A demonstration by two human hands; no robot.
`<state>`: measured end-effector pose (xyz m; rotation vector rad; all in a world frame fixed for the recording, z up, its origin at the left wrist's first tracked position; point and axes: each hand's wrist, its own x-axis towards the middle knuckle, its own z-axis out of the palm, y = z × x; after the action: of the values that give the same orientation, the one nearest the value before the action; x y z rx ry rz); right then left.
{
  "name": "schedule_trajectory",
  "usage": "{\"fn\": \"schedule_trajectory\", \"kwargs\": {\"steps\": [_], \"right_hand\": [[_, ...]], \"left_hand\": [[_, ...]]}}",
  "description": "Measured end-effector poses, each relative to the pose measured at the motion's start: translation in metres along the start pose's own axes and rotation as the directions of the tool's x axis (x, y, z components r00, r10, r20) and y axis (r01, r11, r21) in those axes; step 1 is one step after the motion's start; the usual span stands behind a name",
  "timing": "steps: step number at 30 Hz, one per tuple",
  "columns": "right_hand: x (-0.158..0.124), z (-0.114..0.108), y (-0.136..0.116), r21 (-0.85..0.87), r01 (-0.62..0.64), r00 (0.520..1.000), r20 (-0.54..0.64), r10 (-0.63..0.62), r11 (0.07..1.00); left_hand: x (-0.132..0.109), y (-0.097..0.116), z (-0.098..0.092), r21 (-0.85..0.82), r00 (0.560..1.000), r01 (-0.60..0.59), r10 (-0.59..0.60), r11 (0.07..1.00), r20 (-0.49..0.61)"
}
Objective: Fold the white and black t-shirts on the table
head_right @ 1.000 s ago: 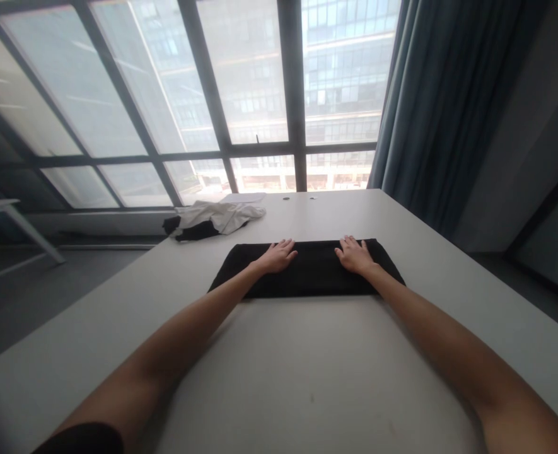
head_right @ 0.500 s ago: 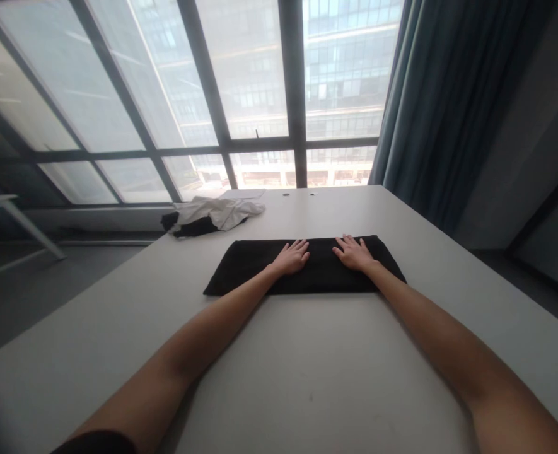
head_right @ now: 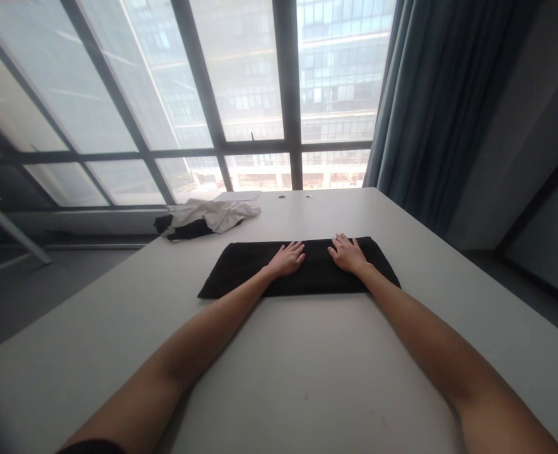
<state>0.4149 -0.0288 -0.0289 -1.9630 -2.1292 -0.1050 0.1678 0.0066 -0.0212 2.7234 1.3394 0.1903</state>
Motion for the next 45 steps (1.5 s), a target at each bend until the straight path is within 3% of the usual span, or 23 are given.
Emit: {"fn": "schedule_trajectory", "kwargs": {"steps": [4,12,16,25,30,33,36,40,45], "right_hand": [[0.0,0.005,0.007,0.024,-0.074,0.992,0.105,0.071,0.997],[-0.003,0.002,0.019,0.029,-0.102,0.99,0.101,0.099,0.994],[-0.005,0.001,0.017,0.033,-0.1,0.992,0.084,0.097,0.994],[-0.006,0.002,0.017,0.032,-0.083,0.996,0.038,0.082,0.996],[-0.006,0.003,0.017,0.039,-0.08,0.997,0.026,0.079,0.996],[-0.005,0.003,0.018,0.042,-0.077,0.997,0.023,0.077,0.996],[-0.006,0.003,0.019,0.045,-0.081,0.997,0.022,0.08,0.996],[-0.006,0.003,0.019,0.052,-0.081,0.997,0.021,0.08,0.995],[-0.006,0.003,0.018,0.056,-0.079,0.997,0.021,0.078,0.995]], "left_hand": [[-0.007,-0.017,-0.005,0.004,1.0,0.024,-0.024,1.0,-0.002],[-0.068,-0.122,-0.032,0.066,0.961,0.278,-0.276,0.958,-0.037],[-0.082,-0.145,-0.037,0.079,0.94,0.342,-0.34,0.936,-0.034],[-0.08,-0.134,-0.042,0.107,0.943,0.33,-0.322,0.938,-0.078],[-0.072,-0.09,-0.046,0.047,0.977,0.177,-0.17,0.983,-0.129],[-0.071,-0.06,-0.035,-0.019,0.995,0.058,-0.059,0.998,-0.074],[-0.075,-0.044,-0.02,-0.01,1.0,0.028,-0.028,1.0,-0.011],[-0.079,-0.041,-0.015,-0.014,0.999,0.025,-0.026,1.0,-0.02],[-0.077,-0.06,-0.029,0.007,0.993,0.086,-0.085,0.996,-0.086]]}}
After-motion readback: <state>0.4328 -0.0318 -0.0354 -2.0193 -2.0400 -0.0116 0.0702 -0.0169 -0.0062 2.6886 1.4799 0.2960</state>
